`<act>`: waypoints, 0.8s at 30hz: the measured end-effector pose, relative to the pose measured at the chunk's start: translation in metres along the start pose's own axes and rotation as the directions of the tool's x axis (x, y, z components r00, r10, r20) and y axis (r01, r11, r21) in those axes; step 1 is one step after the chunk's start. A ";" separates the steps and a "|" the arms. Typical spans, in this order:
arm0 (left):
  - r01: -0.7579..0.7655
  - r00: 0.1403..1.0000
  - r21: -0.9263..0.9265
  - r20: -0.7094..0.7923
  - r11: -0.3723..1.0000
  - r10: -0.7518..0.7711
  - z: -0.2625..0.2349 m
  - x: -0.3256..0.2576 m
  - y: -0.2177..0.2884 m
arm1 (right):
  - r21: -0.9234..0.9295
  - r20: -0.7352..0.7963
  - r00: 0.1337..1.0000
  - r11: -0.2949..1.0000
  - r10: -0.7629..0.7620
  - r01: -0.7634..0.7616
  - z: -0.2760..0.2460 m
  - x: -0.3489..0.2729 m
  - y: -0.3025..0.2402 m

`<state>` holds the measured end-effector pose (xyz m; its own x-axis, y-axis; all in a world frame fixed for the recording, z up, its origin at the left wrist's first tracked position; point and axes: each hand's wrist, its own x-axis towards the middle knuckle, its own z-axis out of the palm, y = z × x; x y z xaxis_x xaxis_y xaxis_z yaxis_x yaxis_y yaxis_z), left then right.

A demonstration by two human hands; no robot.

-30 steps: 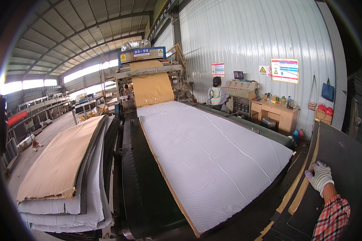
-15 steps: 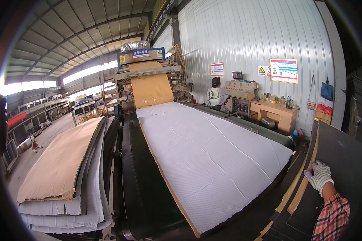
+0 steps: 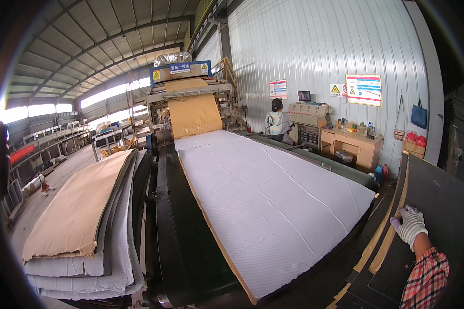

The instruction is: Stacking and aligning large industrial sheets as they come off a manufacturing machine

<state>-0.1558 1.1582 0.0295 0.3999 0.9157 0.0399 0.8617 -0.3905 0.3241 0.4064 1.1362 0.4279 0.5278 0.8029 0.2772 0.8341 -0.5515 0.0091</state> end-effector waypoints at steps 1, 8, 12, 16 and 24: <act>0.004 1.000 0.000 0.001 1.000 -0.004 0.000 -0.001 0.000 | 0.001 0.002 1.000 1.000 -0.001 0.001 0.000 0.001 -0.001; -0.018 0.999 0.006 -0.027 1.000 0.018 -0.002 -0.002 0.001 | 0.001 -0.008 1.000 1.000 -0.005 0.005 0.001 0.000 -0.001; 0.029 0.998 0.010 0.056 1.000 -0.029 -0.003 0.001 0.001 | 0.002 -0.014 1.000 1.000 -0.003 0.003 0.003 0.002 0.001; 0.064 0.988 0.017 0.141 0.998 -0.065 -0.005 0.002 0.001 | 0.004 -0.014 1.000 1.000 -0.003 0.003 0.004 0.003 0.001; 0.121 0.973 0.000 0.198 0.993 -0.119 0.001 0.001 -0.003 | -0.005 -0.016 1.000 1.000 -0.010 0.010 -0.001 0.001 -0.002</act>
<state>-0.1578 1.1598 0.0273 0.3489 0.9183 -0.1869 0.9038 -0.2769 0.3263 0.4050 1.1377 0.4287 0.5169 0.8044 0.2928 0.8384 -0.5447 0.0164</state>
